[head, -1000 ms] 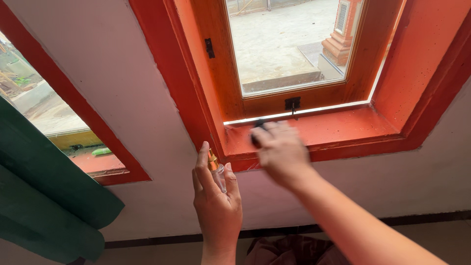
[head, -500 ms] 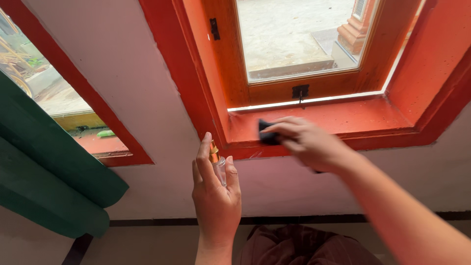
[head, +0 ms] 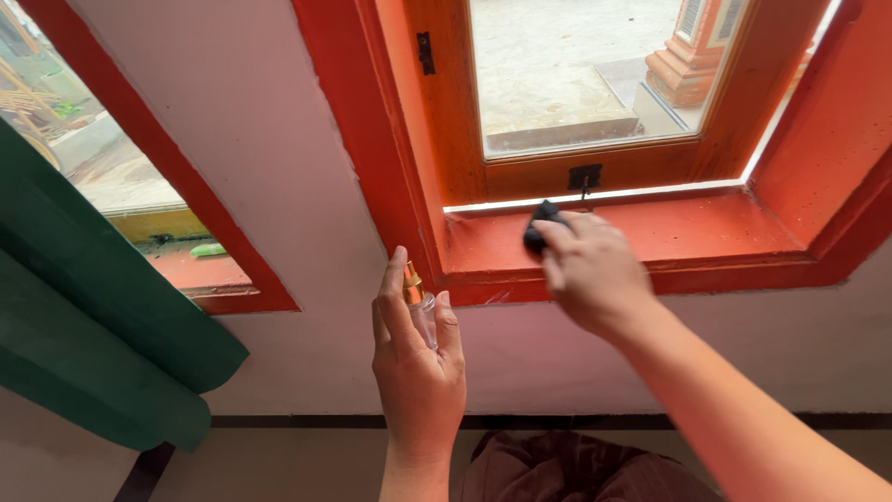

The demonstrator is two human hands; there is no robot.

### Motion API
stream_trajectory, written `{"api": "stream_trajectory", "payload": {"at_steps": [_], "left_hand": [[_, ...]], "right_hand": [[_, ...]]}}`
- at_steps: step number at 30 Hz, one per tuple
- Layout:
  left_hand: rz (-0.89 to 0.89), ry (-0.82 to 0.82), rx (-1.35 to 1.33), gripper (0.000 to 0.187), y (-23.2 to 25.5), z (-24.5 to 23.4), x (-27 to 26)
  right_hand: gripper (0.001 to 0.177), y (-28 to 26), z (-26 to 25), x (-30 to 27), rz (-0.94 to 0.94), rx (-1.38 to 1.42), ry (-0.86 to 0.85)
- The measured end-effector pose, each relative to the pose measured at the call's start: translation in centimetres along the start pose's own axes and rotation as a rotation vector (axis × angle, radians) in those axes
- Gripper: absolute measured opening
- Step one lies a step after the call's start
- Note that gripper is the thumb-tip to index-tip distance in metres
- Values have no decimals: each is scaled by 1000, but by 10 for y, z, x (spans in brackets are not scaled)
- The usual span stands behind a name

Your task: The person wipes the orange window frame and the glass with a black cloth, occasionally applying liquid from a spray bottle to the frame and surfaces.

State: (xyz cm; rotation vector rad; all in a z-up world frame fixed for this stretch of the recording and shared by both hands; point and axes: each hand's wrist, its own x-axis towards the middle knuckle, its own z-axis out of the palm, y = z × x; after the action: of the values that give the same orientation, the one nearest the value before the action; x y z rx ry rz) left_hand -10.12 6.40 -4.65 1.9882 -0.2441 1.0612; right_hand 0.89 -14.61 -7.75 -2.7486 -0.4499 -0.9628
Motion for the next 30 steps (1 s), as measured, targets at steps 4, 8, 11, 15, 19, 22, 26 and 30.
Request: {"api": "stream_trajectory", "payload": {"at_steps": [4, 8, 11, 15, 19, 22, 26, 30], "left_hand": [[-10, 3, 11, 50, 0, -3, -4], [-19, 6, 38, 51, -1, -11, -7], [-33, 20, 21, 48, -3, -18, -7], [39, 39, 95, 49, -7, -26, -6], [0, 30, 68, 48, -9, -32, -6], [-28, 39, 16, 49, -11, -33, -10], [47, 48, 56, 49, -10, -29, -13], [56, 49, 89, 50, -4, -27, -15]], "right_hand": [[38, -41, 11, 47, 44, 136, -196], [37, -70, 16, 59, -118, 225, -90], [42, -85, 8, 28, -214, 202, 70], [54, -72, -2, -26, -464, 58, 178], [51, -14, -6, -62, -523, -44, 306], [53, 7, -3, -78, -407, -109, 345], [45, -33, 16, -60, -378, 22, 390], [50, -92, 13, -38, -352, 161, 287]]}}
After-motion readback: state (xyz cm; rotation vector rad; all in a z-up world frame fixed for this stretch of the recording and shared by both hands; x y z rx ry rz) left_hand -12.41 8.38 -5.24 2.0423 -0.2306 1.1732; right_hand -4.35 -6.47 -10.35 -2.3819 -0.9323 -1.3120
